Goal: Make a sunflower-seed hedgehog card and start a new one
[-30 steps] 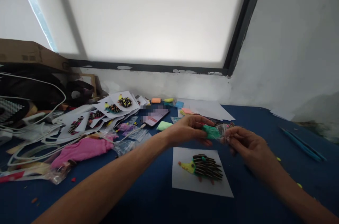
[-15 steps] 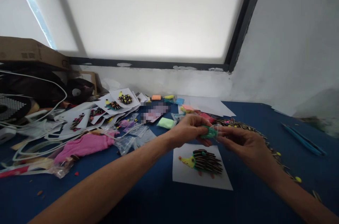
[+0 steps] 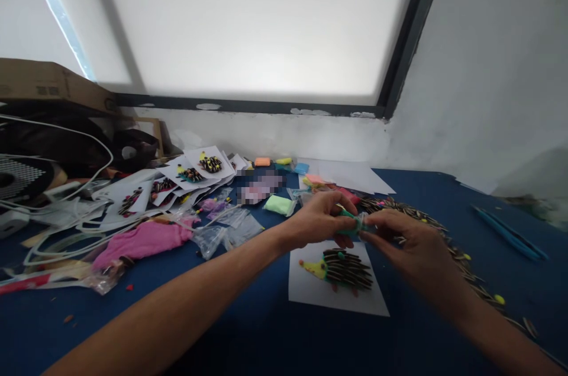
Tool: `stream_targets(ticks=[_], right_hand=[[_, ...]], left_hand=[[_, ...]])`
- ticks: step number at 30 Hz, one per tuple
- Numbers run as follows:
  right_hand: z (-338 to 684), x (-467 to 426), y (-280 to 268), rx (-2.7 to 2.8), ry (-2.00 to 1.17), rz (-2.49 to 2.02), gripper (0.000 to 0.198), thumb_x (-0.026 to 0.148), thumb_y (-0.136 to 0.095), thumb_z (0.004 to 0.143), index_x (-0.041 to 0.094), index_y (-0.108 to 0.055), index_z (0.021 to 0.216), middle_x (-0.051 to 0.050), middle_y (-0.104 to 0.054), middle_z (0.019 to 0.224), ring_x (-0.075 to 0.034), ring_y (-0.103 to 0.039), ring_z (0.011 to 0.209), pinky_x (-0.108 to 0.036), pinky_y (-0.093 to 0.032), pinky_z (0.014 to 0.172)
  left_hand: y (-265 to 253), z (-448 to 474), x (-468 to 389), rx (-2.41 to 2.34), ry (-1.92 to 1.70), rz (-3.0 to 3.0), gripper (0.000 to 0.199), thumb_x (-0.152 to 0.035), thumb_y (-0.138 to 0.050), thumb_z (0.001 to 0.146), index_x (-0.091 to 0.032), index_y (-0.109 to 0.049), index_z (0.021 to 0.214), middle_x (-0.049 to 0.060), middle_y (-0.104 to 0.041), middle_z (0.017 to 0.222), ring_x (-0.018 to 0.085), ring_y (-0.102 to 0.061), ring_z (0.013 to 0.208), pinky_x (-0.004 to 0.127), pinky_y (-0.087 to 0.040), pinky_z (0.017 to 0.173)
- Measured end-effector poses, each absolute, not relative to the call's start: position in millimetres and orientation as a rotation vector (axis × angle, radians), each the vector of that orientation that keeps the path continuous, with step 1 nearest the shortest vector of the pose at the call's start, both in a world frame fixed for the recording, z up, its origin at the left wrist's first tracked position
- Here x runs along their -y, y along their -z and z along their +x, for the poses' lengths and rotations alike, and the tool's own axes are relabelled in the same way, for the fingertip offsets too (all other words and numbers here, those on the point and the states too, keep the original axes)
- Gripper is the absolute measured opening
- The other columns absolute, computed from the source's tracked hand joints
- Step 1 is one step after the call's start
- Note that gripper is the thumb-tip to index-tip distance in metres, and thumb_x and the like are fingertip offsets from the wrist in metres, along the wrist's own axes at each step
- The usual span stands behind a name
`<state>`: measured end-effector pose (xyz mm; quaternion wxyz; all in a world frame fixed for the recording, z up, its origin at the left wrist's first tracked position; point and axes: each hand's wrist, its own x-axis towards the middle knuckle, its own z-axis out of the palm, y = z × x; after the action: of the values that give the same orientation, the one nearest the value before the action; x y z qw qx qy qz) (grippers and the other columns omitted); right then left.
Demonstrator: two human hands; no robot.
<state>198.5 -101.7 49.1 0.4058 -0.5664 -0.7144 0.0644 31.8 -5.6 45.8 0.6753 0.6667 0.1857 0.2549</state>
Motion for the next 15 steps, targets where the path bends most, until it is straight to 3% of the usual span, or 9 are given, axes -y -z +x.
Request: stream_targets(ticks=[5,10,15], right_hand=[[201.1,101.1,-50.5,1.824,-0.111,-1.438,0.017,0.041,-0.066,0.084,0.024,-0.069,0.082,0.000,-0.069,0.073,-0.016,-0.062,0.060,-0.028,-0.046,0.053],[200.4,100.1,-44.9,1.863,-0.041,-1.396,0.014,0.036,-0.061,0.088,0.025,-0.070,0.091,-0.003,-0.072,0.093,-0.018,-0.067,0.077,-0.029,-0.051,0.064],[196.5,100.5,-46.2,1.901,0.083,-1.368,0.011,0.031,-0.059,0.089,0.024,-0.066,0.083,-0.003,-0.069,0.088,-0.018,-0.065,0.075,-0.030,-0.048,0.066]], left_hand=[[-57.4,26.7,8.3,-0.430,-0.518,1.643,0.008,-0.013,-0.057,0.089,-0.013,-0.053,0.095,0.001,-0.063,0.069,0.012,-0.064,0.051,0.024,-0.053,0.052],[-63.6,26.4,12.1,-0.481,-0.534,1.689,0.008,-0.015,-0.056,0.089,-0.014,-0.049,0.093,0.000,-0.062,0.070,0.011,-0.063,0.053,0.024,-0.055,0.056],[-63.9,28.6,11.8,-0.473,-0.555,1.663,0.010,-0.012,-0.060,0.085,-0.013,-0.051,0.087,0.001,-0.062,0.068,0.011,-0.063,0.051,0.025,-0.055,0.055]])
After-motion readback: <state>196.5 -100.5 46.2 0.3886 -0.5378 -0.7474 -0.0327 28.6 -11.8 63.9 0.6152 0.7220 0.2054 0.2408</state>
